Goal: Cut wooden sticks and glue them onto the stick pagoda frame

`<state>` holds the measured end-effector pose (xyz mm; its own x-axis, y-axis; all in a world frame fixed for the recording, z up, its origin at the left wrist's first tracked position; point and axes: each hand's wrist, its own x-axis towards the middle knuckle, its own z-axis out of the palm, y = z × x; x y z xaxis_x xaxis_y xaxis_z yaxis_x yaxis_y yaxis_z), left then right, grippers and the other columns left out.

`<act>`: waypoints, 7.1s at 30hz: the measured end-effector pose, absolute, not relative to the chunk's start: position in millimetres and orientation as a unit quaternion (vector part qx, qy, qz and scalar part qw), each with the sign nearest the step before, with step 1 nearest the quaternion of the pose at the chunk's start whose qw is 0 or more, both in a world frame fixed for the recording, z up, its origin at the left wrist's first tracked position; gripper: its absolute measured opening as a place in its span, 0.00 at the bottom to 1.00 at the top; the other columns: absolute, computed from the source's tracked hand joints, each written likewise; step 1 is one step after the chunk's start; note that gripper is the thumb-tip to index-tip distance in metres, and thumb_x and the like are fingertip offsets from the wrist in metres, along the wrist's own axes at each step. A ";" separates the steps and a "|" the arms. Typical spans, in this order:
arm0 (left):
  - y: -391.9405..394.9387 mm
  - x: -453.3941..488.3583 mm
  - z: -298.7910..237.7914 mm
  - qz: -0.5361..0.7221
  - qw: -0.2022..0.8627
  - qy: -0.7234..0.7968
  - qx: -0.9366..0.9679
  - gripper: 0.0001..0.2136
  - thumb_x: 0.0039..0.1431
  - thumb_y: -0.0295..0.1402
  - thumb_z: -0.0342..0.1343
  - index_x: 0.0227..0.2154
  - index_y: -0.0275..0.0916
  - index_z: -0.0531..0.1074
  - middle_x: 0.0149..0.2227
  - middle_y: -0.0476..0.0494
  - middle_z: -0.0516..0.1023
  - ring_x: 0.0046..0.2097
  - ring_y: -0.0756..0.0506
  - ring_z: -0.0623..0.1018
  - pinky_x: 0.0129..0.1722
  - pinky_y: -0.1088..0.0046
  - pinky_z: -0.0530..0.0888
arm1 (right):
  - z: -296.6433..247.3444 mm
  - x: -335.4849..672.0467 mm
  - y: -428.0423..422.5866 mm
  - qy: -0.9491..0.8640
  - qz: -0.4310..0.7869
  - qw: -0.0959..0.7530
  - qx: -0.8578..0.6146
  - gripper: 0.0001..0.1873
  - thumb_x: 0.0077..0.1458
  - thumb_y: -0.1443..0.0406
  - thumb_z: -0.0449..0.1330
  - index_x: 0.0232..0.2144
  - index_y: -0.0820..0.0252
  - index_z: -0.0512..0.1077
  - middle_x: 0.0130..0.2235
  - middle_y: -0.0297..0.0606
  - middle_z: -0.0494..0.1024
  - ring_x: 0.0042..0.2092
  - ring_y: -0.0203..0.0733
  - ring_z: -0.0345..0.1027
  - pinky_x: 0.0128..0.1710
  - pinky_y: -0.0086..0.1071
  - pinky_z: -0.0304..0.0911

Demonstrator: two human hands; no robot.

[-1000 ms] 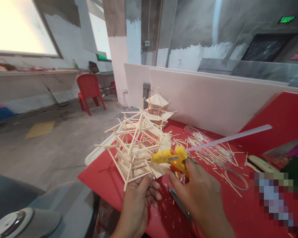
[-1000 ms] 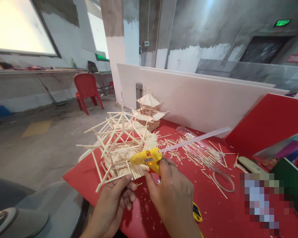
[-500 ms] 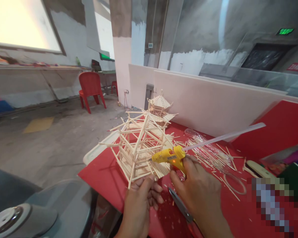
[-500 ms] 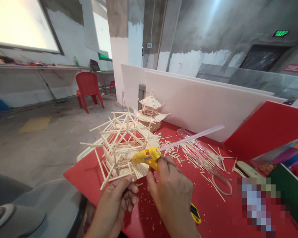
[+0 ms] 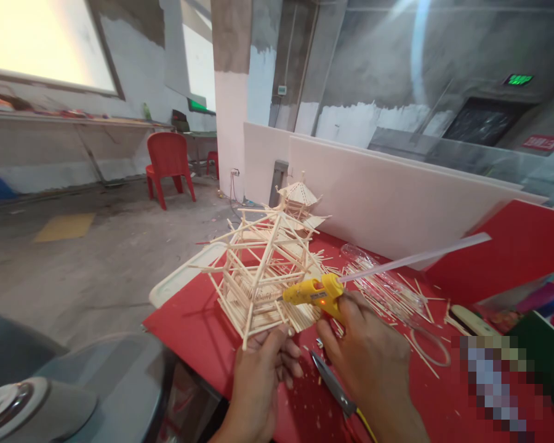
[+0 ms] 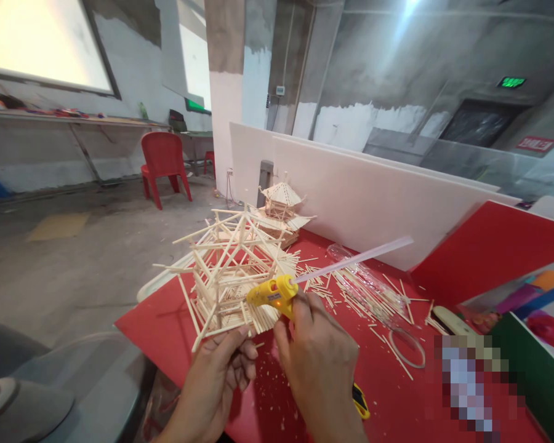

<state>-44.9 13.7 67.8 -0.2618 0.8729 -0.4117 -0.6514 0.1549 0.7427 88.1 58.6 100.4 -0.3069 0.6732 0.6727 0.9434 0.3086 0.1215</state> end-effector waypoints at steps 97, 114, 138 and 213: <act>18.3 -39.7 67.6 0.621 0.572 0.517 0.140 0.17 0.45 0.44 0.63 0.16 0.36 0.69 0.15 0.48 0.71 0.14 0.53 0.66 0.13 0.80 0.60 | 86.1 93.8 58.9 -0.750 -0.195 0.306 -0.554 0.15 0.57 0.56 0.55 0.40 0.59 0.72 0.37 0.39 0.80 0.30 0.40 0.72 0.27 0.30 0.53; 15.9 -39.3 61.3 0.618 0.599 0.486 0.153 0.15 0.46 0.43 0.65 0.23 0.33 0.76 0.15 0.51 0.71 0.14 0.55 0.66 0.14 0.81 0.60 | 83.4 93.4 62.7 -0.743 -0.074 0.315 -0.586 0.11 0.56 0.56 0.56 0.33 0.56 0.69 0.30 0.33 0.74 0.28 0.39 0.68 0.27 0.31 0.52; 16.3 -41.9 59.2 0.616 0.596 0.487 0.166 0.15 0.45 0.43 0.65 0.21 0.33 0.76 0.14 0.51 0.70 0.14 0.55 0.66 0.14 0.81 0.59 | 92.1 86.2 59.6 -0.744 -0.084 0.249 -0.614 0.12 0.56 0.57 0.58 0.40 0.56 0.70 0.40 0.36 0.72 0.31 0.38 0.69 0.25 0.30 0.50; 21.8 -46.2 61.7 0.616 0.587 0.498 0.165 0.14 0.41 0.40 0.67 0.20 0.34 0.73 0.14 0.51 0.70 0.14 0.55 0.65 0.14 0.81 0.60 | 89.4 87.4 55.4 -0.738 -0.122 0.270 -0.606 0.15 0.55 0.56 0.58 0.43 0.56 0.69 0.40 0.36 0.73 0.31 0.39 0.70 0.25 0.31 0.51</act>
<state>-46.2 21.8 61.7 -0.2565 0.8881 -0.3815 -0.5591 0.1856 0.8080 87.4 55.4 89.4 -0.1199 0.8293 0.5457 0.9605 0.2359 -0.1474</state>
